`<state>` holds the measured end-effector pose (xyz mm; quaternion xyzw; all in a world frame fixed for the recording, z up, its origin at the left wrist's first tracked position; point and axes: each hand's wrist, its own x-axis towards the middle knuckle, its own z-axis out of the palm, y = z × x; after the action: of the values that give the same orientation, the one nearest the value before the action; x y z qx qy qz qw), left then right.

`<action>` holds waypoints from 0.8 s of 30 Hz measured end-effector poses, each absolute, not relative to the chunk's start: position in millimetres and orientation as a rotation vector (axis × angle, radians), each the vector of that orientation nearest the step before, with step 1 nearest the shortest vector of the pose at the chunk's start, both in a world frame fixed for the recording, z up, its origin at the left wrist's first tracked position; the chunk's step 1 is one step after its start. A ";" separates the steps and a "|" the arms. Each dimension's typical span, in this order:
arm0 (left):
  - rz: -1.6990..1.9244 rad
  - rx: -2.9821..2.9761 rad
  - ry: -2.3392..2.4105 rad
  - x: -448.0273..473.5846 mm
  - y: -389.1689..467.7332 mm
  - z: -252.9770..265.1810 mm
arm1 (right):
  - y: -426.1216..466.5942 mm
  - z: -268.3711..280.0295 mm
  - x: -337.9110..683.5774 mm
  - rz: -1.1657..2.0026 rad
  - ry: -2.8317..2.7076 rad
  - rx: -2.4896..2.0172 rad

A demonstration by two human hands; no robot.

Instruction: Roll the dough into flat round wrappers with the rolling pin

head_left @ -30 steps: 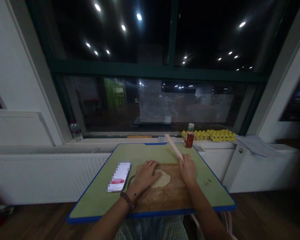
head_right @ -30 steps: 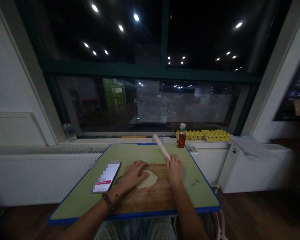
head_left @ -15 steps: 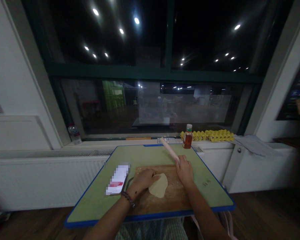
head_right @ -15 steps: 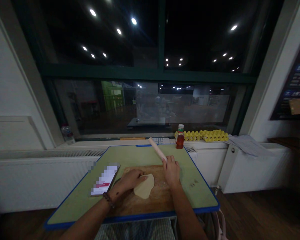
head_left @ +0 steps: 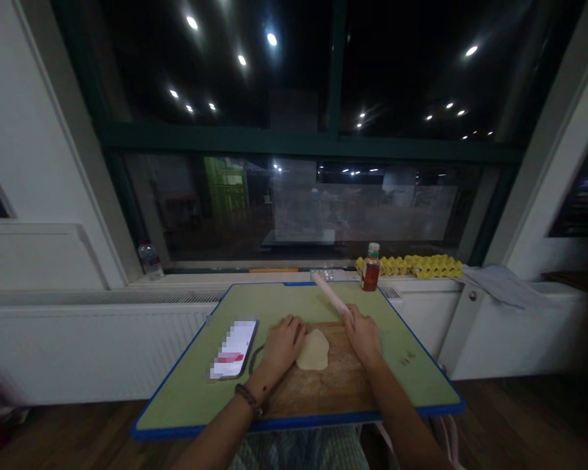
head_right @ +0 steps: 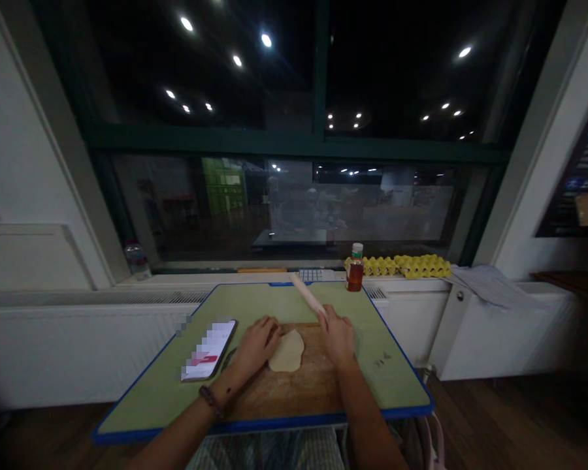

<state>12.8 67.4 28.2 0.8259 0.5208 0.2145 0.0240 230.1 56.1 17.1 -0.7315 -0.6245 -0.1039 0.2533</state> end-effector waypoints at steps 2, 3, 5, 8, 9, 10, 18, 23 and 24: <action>0.708 2.695 1.555 11.1 61.8 27.5 | 54.7 18.4 229.1 -0.291 -1.720 -1.984; 0.696 2.760 1.465 10.1 58.5 25.6 | 54.0 19.0 228.7 -0.292 -1.732 -1.979; 0.591 2.828 1.242 8.4 52.3 19.7 | 53.0 19.9 227.7 -0.302 -1.755 -1.969; 0.425 2.775 1.022 7.0 46.2 11.0 | 52.4 20.3 226.9 -0.333 -1.763 -1.974; 0.401 2.749 0.988 6.9 45.5 8.9 | 52.5 20.2 226.7 -0.346 -1.760 -1.976; 0.391 2.729 0.971 7.2 45.3 7.1 | 52.6 19.9 226.7 -0.357 -1.757 -1.977; 0.488 2.723 1.123 17.6 47.1 -6.5 | 53.3 18.6 226.7 -0.370 -1.777 -1.970; 0.447 2.714 1.333 31.6 42.0 -6.0 | 51.9 20.0 225.6 -0.387 -1.820 -1.967; 0.454 2.715 1.371 34.0 39.6 -4.9 | 51.5 20.3 225.4 -0.388 -1.825 -1.968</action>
<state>34.0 39.6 -4.9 0.8824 0.4455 0.1475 0.0331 225.4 51.5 20.3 -0.7089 -0.6577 -0.1397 0.2132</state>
